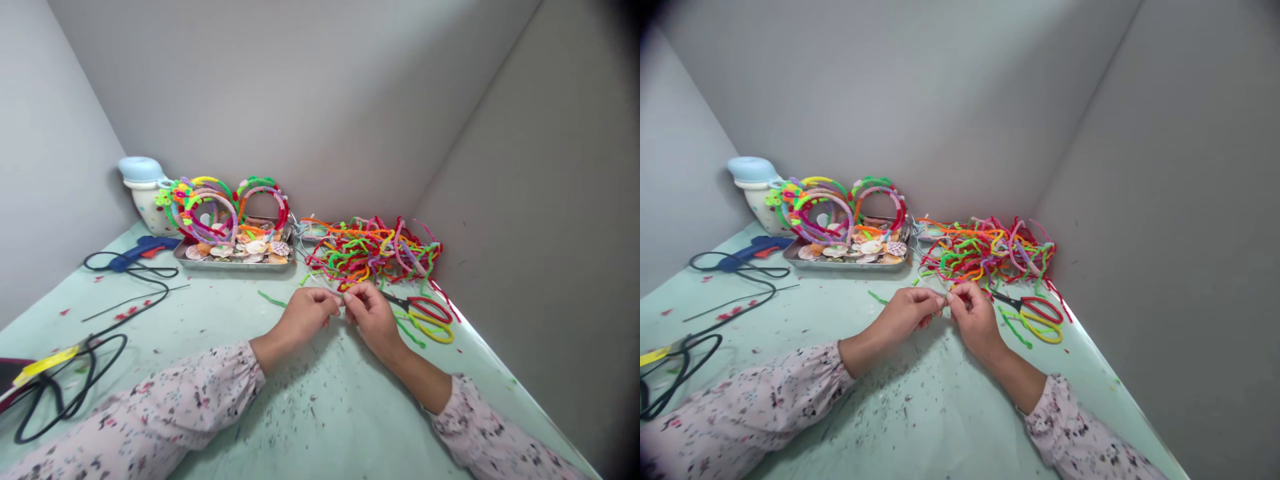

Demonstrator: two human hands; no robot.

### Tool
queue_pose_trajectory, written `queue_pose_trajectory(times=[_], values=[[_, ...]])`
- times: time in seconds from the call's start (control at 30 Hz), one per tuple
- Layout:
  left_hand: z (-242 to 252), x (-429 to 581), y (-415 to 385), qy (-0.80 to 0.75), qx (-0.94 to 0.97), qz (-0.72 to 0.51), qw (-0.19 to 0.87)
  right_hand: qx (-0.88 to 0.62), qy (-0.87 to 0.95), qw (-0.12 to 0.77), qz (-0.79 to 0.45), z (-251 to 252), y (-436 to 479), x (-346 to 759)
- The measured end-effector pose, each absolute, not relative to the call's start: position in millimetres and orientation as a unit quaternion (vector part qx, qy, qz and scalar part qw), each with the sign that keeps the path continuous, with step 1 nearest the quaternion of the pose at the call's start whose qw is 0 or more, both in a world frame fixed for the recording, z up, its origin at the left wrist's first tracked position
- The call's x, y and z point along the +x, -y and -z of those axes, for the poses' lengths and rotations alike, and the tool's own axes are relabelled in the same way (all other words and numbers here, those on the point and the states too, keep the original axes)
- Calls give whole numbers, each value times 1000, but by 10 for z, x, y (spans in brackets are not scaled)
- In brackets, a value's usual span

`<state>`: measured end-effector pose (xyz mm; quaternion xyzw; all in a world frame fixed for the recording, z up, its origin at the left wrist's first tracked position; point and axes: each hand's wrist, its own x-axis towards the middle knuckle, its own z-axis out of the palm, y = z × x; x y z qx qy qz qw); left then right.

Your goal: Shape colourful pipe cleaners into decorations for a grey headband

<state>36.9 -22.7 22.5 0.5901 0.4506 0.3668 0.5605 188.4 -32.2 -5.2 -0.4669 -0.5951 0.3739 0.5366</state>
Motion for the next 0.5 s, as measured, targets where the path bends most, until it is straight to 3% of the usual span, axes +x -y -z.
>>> queue_pose_trajectory(times=[0.5], values=[[-166,379,257,-471,594,-409,508,-446,613,512,-405,61,346,1892]])
